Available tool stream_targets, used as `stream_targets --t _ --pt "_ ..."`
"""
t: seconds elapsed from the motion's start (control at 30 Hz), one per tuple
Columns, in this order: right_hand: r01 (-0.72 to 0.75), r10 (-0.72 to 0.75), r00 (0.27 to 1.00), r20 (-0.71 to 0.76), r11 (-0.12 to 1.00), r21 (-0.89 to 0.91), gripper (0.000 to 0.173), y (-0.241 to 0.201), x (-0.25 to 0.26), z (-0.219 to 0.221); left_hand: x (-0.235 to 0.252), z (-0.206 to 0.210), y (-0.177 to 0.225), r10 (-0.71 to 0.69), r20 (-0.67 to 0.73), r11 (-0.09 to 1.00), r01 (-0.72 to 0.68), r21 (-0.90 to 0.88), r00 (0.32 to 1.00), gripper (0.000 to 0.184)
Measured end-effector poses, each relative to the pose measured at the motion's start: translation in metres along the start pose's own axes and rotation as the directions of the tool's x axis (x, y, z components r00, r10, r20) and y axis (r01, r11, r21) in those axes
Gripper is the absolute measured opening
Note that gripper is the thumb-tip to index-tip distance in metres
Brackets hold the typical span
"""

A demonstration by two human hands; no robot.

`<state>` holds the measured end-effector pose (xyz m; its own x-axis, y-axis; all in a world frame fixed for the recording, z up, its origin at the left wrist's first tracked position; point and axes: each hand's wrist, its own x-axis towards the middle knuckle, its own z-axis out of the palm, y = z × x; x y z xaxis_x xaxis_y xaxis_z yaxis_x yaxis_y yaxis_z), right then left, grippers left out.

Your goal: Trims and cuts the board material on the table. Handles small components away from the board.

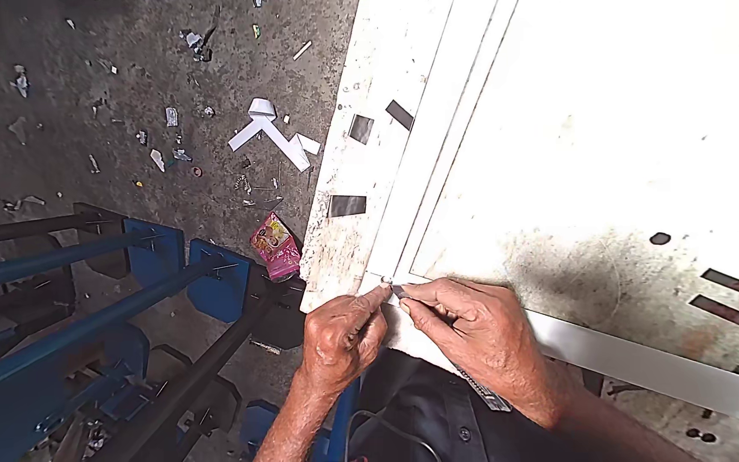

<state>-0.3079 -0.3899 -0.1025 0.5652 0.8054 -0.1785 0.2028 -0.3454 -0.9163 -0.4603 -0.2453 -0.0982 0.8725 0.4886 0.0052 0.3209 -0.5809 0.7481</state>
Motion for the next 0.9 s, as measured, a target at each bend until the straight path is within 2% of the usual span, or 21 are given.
stream_targets --t 0.2,0.37,0.47,0.57,0.63,0.7,0.73,0.77,0.83,0.9 --pt "0.102 -0.107 0.991 0.081 0.993 0.065 0.016 -0.006 -0.016 -0.008 -0.017 -0.001 0.001 -0.024 -0.057 0.976 0.011 -0.216 0.998 0.009" --pt "0.154 -0.159 0.968 0.194 0.987 0.041 0.017 -0.012 -0.041 -0.022 -0.035 -0.009 0.009 -0.002 0.050 0.883 0.025 -0.468 0.999 0.011" --pt "0.154 -0.152 0.968 0.201 0.988 0.004 0.017 -0.016 -0.058 -0.037 -0.040 -0.013 0.016 -0.004 0.087 0.750 0.061 -0.658 0.996 0.017" --pt "0.055 -0.055 0.986 0.156 0.998 0.006 0.019 -0.021 -0.079 -0.054 -0.043 -0.018 0.034 -0.144 0.090 0.602 0.159 -0.782 0.985 0.013" --pt "-0.084 0.075 0.990 0.122 0.994 0.070 0.020 -0.029 -0.091 -0.064 -0.045 -0.015 0.051 -0.209 0.092 0.438 0.177 -0.881 0.974 0.015" --pt "-0.230 0.216 0.972 0.094 0.955 0.189 0.021 -0.042 -0.101 -0.072 -0.049 -0.010 0.070 -0.188 0.152 0.244 0.196 -0.950 0.970 0.021" --pt "-0.254 0.242 0.967 0.078 0.936 0.244 0.023 -0.047 -0.108 -0.075 -0.053 -0.006 0.081 -0.157 0.183 0.127 0.204 -0.971 0.970 0.027" --pt "-0.231 0.223 0.973 0.059 0.937 0.262 0.028 -0.049 -0.112 -0.080 -0.054 -0.001 0.089 -0.116 0.202 0.023 0.206 -0.978 0.973 0.033" --pt "-0.119 0.114 0.993 0.037 0.969 0.217 0.044 -0.055 -0.128 -0.093 -0.063 0.010 0.111 -0.055 0.233 -0.113 0.226 -0.968 0.971 0.047" --pt "0.037 -0.030 0.999 -0.045 0.986 0.161 0.045 -0.057 -0.145 -0.106 -0.073 0.022 0.134 -0.024 0.240 -0.146 0.234 -0.961 0.971 0.058"
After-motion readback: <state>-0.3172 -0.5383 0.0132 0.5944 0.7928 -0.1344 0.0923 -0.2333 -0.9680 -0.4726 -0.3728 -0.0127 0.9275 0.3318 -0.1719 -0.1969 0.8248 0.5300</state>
